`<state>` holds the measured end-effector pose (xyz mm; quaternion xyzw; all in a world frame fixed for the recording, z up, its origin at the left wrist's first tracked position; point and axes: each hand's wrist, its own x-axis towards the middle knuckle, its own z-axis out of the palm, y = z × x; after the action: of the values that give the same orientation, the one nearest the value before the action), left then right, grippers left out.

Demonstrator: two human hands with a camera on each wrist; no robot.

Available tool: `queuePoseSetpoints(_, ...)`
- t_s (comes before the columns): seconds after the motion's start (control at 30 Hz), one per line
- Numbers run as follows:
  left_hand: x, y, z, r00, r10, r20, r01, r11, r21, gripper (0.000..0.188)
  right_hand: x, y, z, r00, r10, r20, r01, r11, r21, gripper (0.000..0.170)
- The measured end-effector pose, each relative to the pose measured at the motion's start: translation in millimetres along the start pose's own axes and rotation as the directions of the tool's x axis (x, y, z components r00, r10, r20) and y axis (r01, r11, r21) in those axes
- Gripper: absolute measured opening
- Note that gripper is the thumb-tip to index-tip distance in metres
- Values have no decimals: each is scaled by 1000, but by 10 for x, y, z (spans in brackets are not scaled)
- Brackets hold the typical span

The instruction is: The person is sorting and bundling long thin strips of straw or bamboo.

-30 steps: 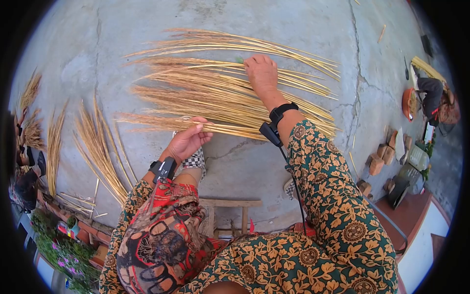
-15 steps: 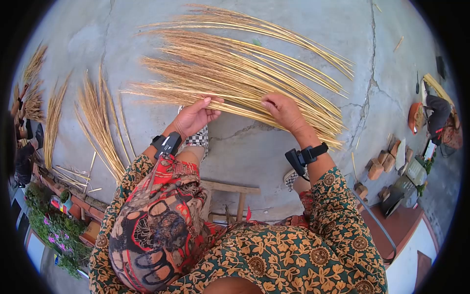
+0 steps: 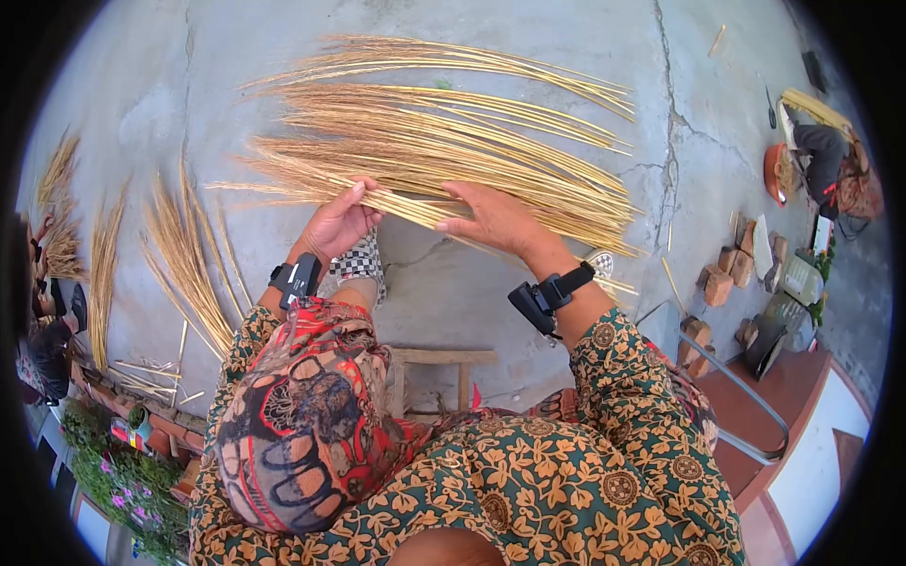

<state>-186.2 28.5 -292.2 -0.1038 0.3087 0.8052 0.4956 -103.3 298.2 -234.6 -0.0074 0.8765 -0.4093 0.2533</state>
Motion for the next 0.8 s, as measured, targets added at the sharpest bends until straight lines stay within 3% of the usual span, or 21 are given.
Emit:
queuePoseSetpoints(0.07, 74, 145, 83, 999, -3, 48, 0, 999, 48, 22, 18, -242, -156, 971, 134, 198, -138, 990, 6, 76)
queuePoseSetpoints(0.1, 48, 263, 220, 997, -1, 79, -7, 995, 98, 22, -45, -298, -184, 974, 123, 193, -142, 986, 90, 79)
queuePoseSetpoints(0.2, -37, 626, 659, 981, 0, 195, -43, 975, 217, 24, -279, -581, -216, 990, -106, -90, 99, 992, -83, 79)
queuePoseSetpoints(0.23, -79, 744, 826, 979, 6, 206, -65, 957, 281, 24, -317, -660, -219, 954, -203, -220, 184, 977, -104, 61)
queuePoseSetpoints(0.33, -136, 1160, 1406, 972, 28, 233, -133, 884, 449, 26, -268, -897, -513, 972, -11, -236, -56, 960, -275, 39)
queuePoseSetpoints(0.37, -190, 1259, 1593, 981, 104, 164, -171, 859, 482, 25, -306, -981, -581, 932, -62, -357, -66, 939, -338, 27)
queuePoseSetpoints(0.47, -348, 1533, 1984, 945, 243, 221, -323, 810, 489, 24, -455, -1108, -861, 840, -175, -514, -112, 871, -479, 29)
queuePoseSetpoints(0.5, -178, 1485, 2133, 930, 278, 239, -363, 792, 491, 22, -464, -828, -1026, 809, -183, -559, -134, 868, -478, 30)
queuePoseSetpoints(0.6, -776, 1558, 2644, 854, 452, 257, -520, 719, 462, 21, -967, -1197, -1204, 694, -243, -678, -208, 834, -511, 33)
queuePoseSetpoints(0.67, -1049, 1476, 2768, 829, 483, 282, -559, 700, 445, 20, -1178, -1313, -1198, 646, -293, -705, -218, 815, -537, 35)
queuePoseSetpoints(0.7, -1147, 1427, 2807, 815, 506, 281, -579, 695, 427, 20, -1267, -1341, -1212, 626, -335, -704, -207, 799, -564, 37)
queuePoseSetpoints(0.73, -919, 1293, 2815, 810, 523, 266, -586, 697, 414, 20, -1242, -1092, -1326, 645, -337, -686, -185, 802, -568, 38)
queuePoseSetpoints(0.8, -1100, 1246, 2772, 807, 520, 281, -591, 709, 385, 22, -1441, -1213, -1294, 668, -355, -654, -146, 799, -583, 39)
